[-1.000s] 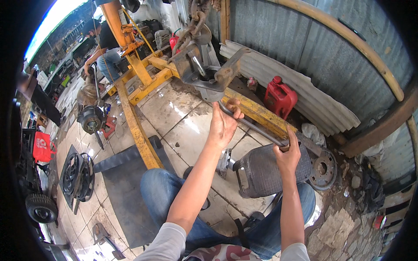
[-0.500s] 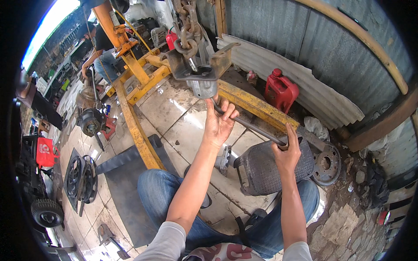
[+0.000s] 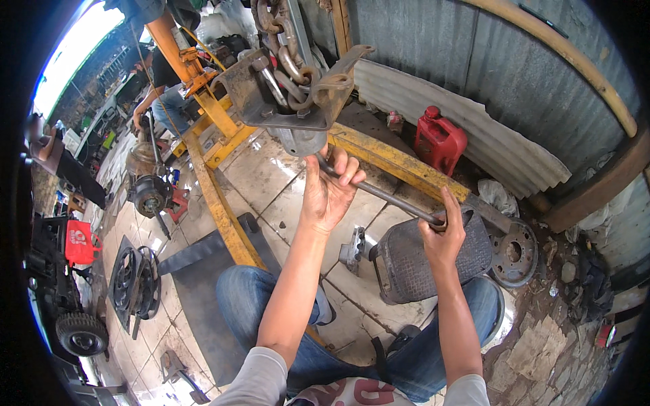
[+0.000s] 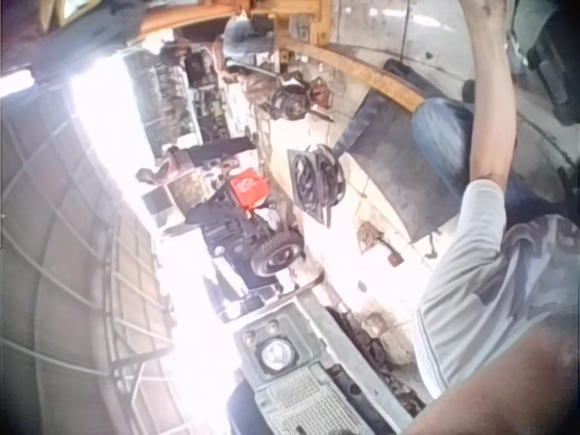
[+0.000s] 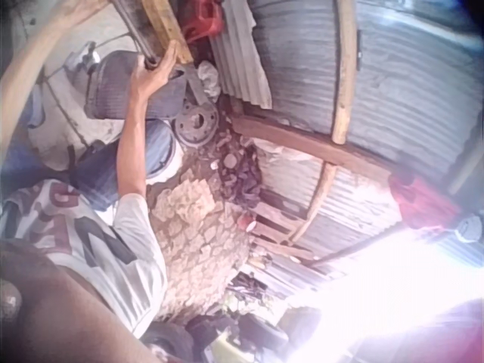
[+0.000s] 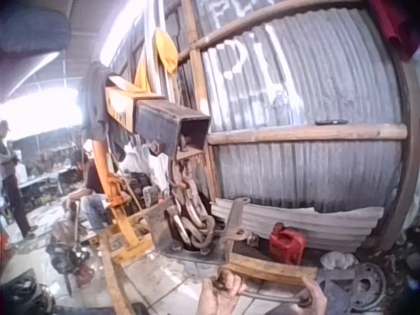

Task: The person uses a metal rod to press a cylindrical component into a metal housing, then removes it and places it on a brake drum. They then use a sanding block to clean the housing and the cylindrical component.

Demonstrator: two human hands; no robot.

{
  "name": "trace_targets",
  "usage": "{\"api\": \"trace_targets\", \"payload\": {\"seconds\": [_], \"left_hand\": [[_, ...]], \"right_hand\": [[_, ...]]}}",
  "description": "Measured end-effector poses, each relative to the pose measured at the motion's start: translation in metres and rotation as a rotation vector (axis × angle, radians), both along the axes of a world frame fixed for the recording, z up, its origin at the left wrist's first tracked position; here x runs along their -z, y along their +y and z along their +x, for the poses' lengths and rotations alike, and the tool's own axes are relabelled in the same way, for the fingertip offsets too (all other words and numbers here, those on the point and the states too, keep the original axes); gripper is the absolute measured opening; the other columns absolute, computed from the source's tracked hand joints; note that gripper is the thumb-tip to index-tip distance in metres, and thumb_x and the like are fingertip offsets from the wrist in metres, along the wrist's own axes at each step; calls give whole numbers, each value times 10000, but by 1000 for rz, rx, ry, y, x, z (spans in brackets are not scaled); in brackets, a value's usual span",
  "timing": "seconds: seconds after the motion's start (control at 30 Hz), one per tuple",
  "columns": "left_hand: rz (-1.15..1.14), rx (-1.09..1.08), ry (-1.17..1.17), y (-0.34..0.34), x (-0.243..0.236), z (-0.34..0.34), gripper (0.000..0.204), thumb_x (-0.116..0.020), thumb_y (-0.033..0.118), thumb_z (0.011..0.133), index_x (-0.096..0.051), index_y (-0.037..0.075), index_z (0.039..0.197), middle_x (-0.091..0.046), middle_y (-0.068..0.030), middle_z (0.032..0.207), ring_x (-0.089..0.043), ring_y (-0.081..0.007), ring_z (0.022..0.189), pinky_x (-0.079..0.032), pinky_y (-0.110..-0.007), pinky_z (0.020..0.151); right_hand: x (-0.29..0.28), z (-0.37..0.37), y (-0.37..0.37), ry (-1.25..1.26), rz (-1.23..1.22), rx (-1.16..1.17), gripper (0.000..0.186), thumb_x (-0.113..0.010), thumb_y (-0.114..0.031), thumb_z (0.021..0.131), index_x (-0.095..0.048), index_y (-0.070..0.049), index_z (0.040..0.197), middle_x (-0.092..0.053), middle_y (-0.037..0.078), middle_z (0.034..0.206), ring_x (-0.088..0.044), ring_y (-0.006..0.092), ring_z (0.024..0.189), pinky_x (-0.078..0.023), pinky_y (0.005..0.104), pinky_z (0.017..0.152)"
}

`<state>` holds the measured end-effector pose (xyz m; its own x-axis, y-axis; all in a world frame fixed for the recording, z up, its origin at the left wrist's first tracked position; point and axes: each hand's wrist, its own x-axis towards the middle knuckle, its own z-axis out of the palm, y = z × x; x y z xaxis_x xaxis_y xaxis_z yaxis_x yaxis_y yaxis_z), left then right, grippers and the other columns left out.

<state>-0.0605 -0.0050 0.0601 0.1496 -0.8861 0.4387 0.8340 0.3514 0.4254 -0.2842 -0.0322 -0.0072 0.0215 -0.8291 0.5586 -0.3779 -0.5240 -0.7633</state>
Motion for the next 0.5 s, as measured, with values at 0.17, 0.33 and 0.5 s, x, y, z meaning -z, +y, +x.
{"api": "trace_targets", "payload": {"seconds": [0.17,0.33,0.5], "left_hand": [[162,14,-183,27,-34,-3,329,-581,348,947,-488,144,1188,-535,-51,1001,-540,-183,861,-440,-441,968],[188,-113,-354,39,-25,-2,455,-525,505,942,-414,183,1245,-462,-2,888,-464,-114,756,-415,-397,929],[333,-143,-222,51,-31,-15,688,-478,705,846,-426,196,1305,-500,17,934,-483,-101,744,-425,-383,885]], "right_hand": [[5,-9,-6,-53,-34,-26,700,-680,88,658,-554,-86,1324,-575,96,1323,-565,88,722,-490,212,642],[9,-7,0,-34,-30,-78,696,-680,93,663,-554,-83,1325,-582,89,1325,-575,88,747,-488,217,644],[18,-12,-2,37,-81,-106,694,-684,88,676,-540,-73,1336,-589,94,1316,-634,136,927,-507,247,779]]}}
